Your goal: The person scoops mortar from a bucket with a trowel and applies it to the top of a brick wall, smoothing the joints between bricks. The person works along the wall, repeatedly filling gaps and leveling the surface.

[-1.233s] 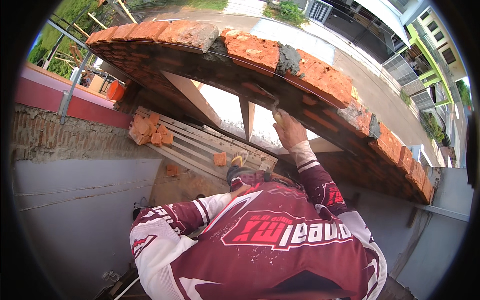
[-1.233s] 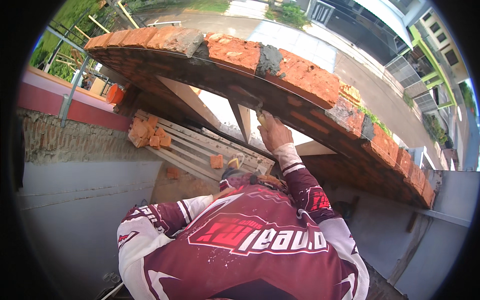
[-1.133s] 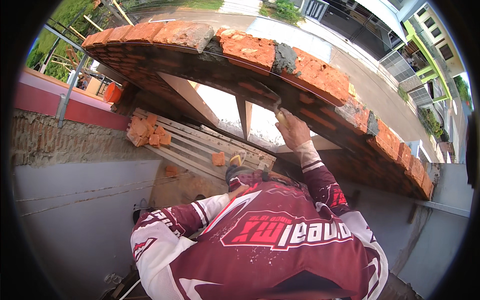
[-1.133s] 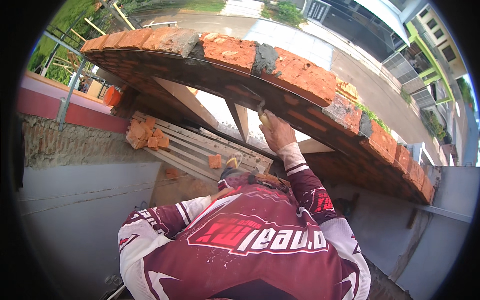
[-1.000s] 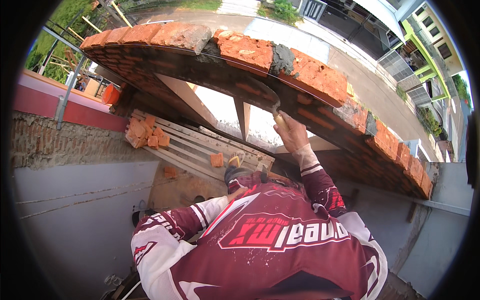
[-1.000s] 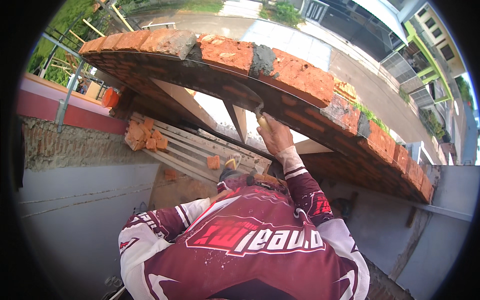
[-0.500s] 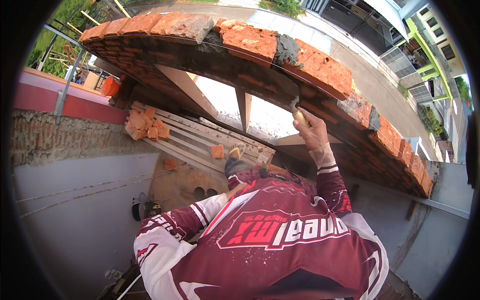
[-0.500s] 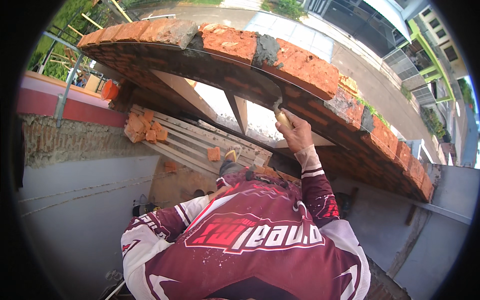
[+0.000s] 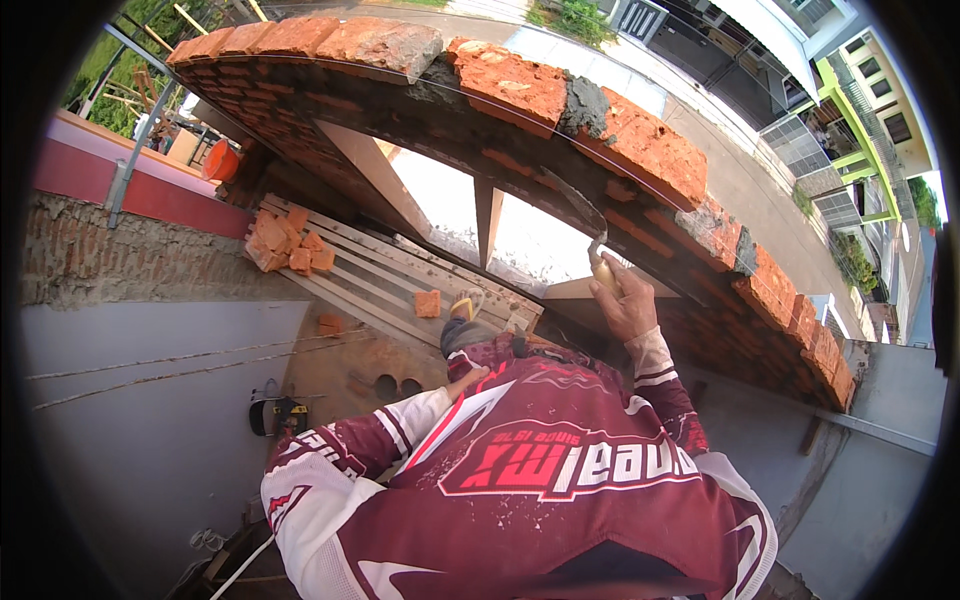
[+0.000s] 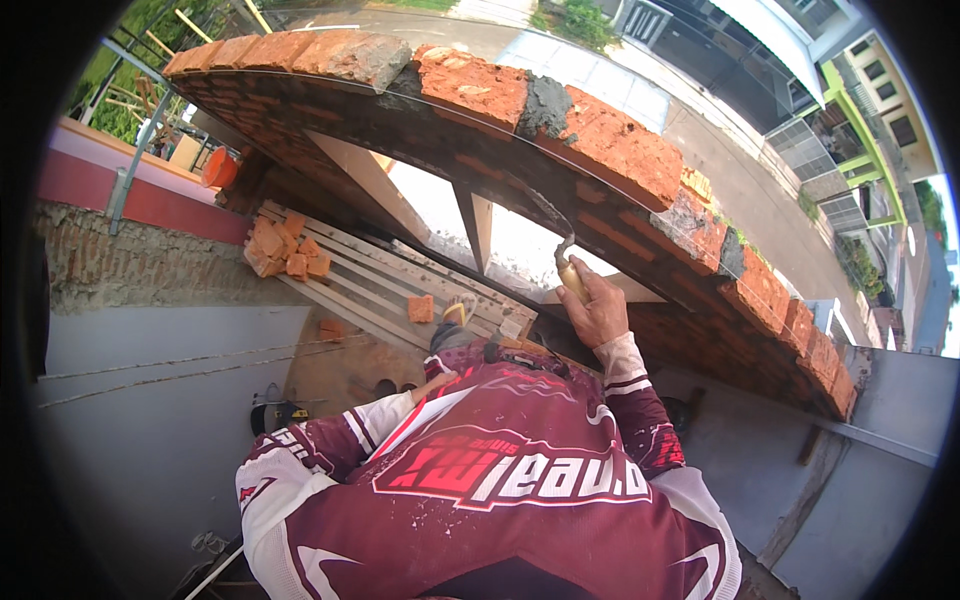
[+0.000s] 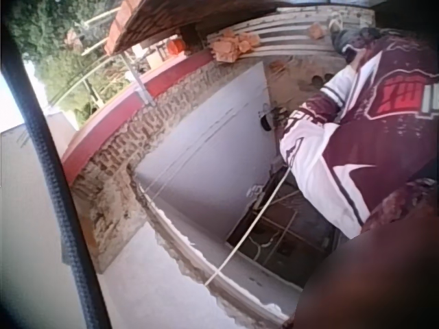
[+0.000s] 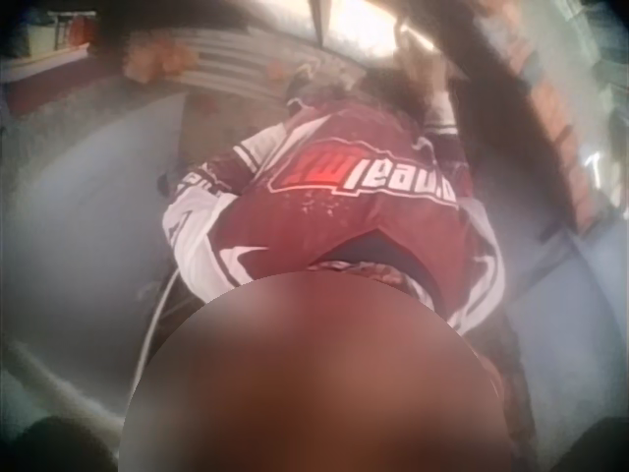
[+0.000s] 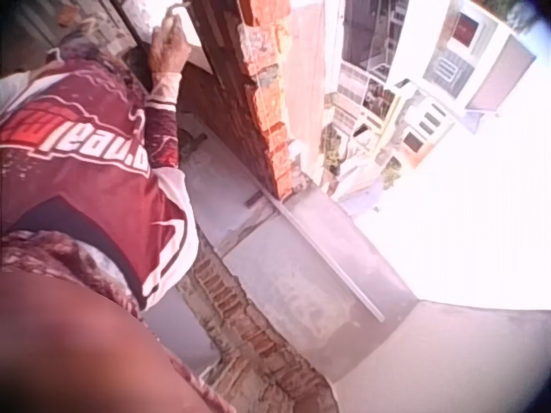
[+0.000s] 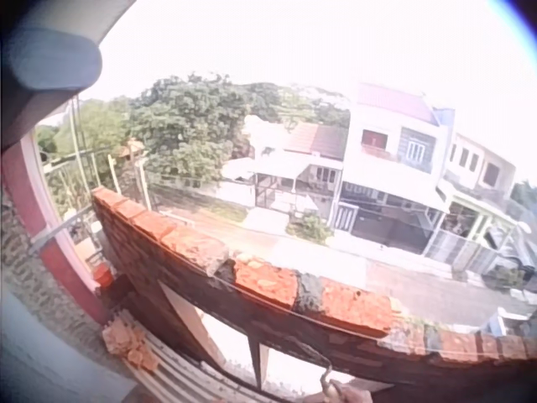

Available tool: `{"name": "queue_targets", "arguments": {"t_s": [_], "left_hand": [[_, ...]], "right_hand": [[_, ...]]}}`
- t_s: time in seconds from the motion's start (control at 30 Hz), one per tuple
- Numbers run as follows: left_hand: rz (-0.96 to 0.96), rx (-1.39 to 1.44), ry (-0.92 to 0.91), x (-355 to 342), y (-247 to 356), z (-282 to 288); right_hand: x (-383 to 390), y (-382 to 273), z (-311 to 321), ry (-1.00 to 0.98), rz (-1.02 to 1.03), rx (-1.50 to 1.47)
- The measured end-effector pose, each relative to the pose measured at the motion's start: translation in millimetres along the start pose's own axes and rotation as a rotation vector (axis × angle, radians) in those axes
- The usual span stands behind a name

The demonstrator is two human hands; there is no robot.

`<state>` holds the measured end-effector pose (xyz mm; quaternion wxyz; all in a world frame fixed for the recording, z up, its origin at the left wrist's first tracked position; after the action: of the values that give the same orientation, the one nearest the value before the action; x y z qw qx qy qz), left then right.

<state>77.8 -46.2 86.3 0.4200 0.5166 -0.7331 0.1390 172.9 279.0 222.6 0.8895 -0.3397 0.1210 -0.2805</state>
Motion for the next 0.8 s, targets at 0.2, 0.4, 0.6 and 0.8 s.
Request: {"name": "queue_targets", "arguments": {"t_s": [0.2,0.4,0.6,0.8], "left_hand": [[-0.006,-0.001,0.002,-1,5,3],[-0.009,-0.001,0.009,1,13,5],[-0.011,0.026,0.011,0,10,5],[-0.036,0.05,0.009,-2,5,4]], "right_hand": [[-74,-37,-74,-0.152,-0.027,0.241],[-103,-50,-64,-0.016,-0.016,0.2],[-97,-45,-53,0.031,-0.038,0.046],[-82,-39,-48,0.07,-0.023,-0.042]]}}
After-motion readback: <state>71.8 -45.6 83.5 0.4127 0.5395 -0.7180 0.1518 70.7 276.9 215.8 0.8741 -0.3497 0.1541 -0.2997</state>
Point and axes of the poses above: each hand's wrist, its own x-axis away from the middle knuckle, its own z-axis out of the back of the hand, y = z × x, the point moved 1 cm from there along -x, towards the middle knuckle, and after that the axes turned 6 degrees about x, right-handed, at the moved point
